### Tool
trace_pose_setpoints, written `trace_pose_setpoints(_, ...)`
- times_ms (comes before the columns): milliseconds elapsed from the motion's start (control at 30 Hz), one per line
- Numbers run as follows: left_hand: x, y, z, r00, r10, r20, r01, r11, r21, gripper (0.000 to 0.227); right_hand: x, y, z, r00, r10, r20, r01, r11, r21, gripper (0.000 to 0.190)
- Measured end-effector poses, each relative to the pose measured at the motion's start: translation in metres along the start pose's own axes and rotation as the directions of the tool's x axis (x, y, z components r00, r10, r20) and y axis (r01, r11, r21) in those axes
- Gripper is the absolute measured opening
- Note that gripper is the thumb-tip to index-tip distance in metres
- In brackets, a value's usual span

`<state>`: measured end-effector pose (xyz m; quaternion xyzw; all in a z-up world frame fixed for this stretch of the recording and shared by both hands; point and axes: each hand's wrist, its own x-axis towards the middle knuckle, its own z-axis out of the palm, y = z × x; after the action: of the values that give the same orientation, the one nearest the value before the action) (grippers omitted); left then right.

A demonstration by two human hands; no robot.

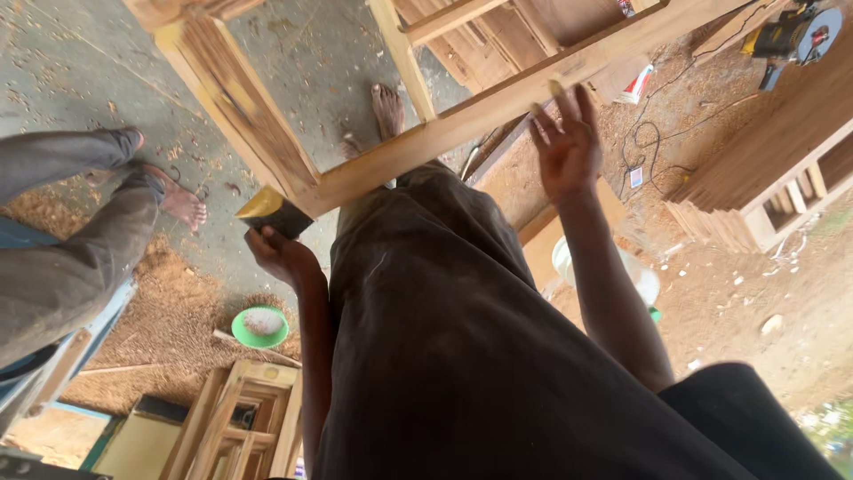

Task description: The person sands a wooden frame using a sanding block. They move around the frame, sanding different sections and edges while holding the frame with one hand and the sanding block with the other.

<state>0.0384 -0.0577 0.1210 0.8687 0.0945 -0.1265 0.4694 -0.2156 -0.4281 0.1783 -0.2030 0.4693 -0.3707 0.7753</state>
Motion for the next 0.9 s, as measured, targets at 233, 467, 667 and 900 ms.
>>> trace_pose_setpoints(233,0.019,0.051,0.061,0.881,0.392,0.264,-0.416,0.908,0.040,0.037,-0.047,-0.028,-0.050,0.991,-0.128,-0.039,0.128,0.992,-0.002,0.062)
trace_pose_setpoints(467,0.018,0.085,0.099,0.803,0.408,0.434,-0.465,0.885,0.027,0.021,-0.093,-0.009,-0.059,0.983,-0.172,-0.063,0.175,0.984,0.043,0.061)
trace_pose_setpoints(667,-0.005,0.102,0.127,0.718,0.394,0.574,-0.467,0.884,-0.022,0.021,-0.092,-0.023,-0.075,0.969,-0.134,-0.209,0.154,0.985,0.080,0.059)
trace_pose_setpoints(900,-0.019,0.130,0.184,0.737,0.294,0.609,-0.472,0.869,0.151,0.020,-0.011,-0.089,-0.088,0.988,-0.033,-0.151,0.024,0.998,-0.061,0.058)
